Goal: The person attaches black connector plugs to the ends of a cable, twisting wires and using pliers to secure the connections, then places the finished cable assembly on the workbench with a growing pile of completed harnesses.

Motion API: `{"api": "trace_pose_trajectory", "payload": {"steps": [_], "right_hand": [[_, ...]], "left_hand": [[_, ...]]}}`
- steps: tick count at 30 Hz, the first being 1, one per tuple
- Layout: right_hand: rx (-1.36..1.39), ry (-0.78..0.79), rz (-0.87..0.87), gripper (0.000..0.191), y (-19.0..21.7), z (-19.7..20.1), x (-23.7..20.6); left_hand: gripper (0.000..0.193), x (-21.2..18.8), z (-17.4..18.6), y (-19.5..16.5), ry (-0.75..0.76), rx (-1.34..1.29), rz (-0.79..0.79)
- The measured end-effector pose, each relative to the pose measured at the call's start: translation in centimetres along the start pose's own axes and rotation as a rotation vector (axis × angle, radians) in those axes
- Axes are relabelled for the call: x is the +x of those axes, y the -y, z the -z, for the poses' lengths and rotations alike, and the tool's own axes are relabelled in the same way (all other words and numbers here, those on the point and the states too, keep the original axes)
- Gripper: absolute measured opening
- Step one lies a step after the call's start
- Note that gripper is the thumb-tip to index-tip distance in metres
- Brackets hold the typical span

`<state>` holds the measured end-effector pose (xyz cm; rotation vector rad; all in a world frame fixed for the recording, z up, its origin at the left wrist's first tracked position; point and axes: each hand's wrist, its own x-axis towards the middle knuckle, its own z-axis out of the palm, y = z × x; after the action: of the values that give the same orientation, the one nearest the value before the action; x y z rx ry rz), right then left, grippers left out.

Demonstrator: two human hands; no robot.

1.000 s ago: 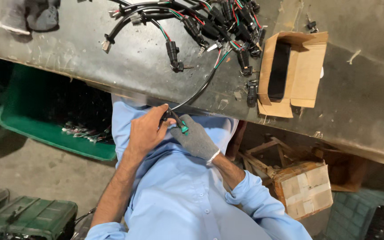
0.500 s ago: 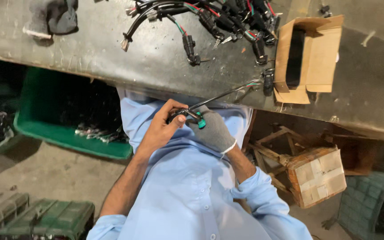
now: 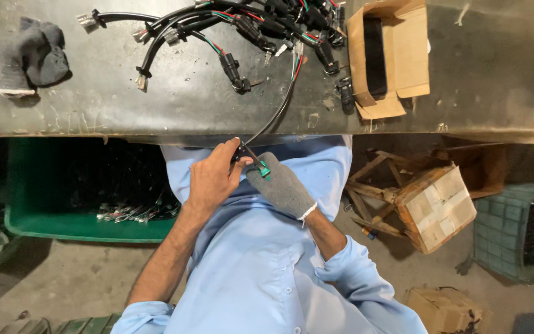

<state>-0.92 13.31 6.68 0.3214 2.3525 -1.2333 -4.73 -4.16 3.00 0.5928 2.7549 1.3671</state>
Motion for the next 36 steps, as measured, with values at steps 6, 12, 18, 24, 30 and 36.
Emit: {"api": "trace_pose_trajectory", "payload": {"steps": [6, 12, 18, 24, 30, 36], "right_hand": [[0.05, 0.032, 0.024, 0.029, -2.1, -0.1, 0.3], [-0.133, -0.002, 0.119, 0.033, -3.3, 1.3, 1.5], [-0.25, 0.02, 0.193, 0.03, -3.8, 2.8, 1.7], [-0.105, 0.069, 0.193, 0.037, -2.4, 3.1, 0.8], [-0.156, 0.044, 0.479, 0.031, -1.0, 6.5, 1.5], [-0.575, -0.345, 0.742, 0.032, -0.2, 9.7, 6.8]], "left_hand": [[0.043, -0.3, -1.7, -0.9, 0.01, 0.203, 0.016], [0.037, -0.5, -3.1, -1.5, -0.048, 0.171, 0.082], [0.039, -0.6, -3.9, -2.3, -0.111, 0.12, 0.12], [0.041, -1.4, -2.9, -3.3, -0.257, -0.074, 0.141], [0.041, -2.7, -1.1, -1.9, -0.658, -0.305, 0.066], [0.043, -5.4, 0.5, 1.4, -1.03, -0.622, 0.464]]}}
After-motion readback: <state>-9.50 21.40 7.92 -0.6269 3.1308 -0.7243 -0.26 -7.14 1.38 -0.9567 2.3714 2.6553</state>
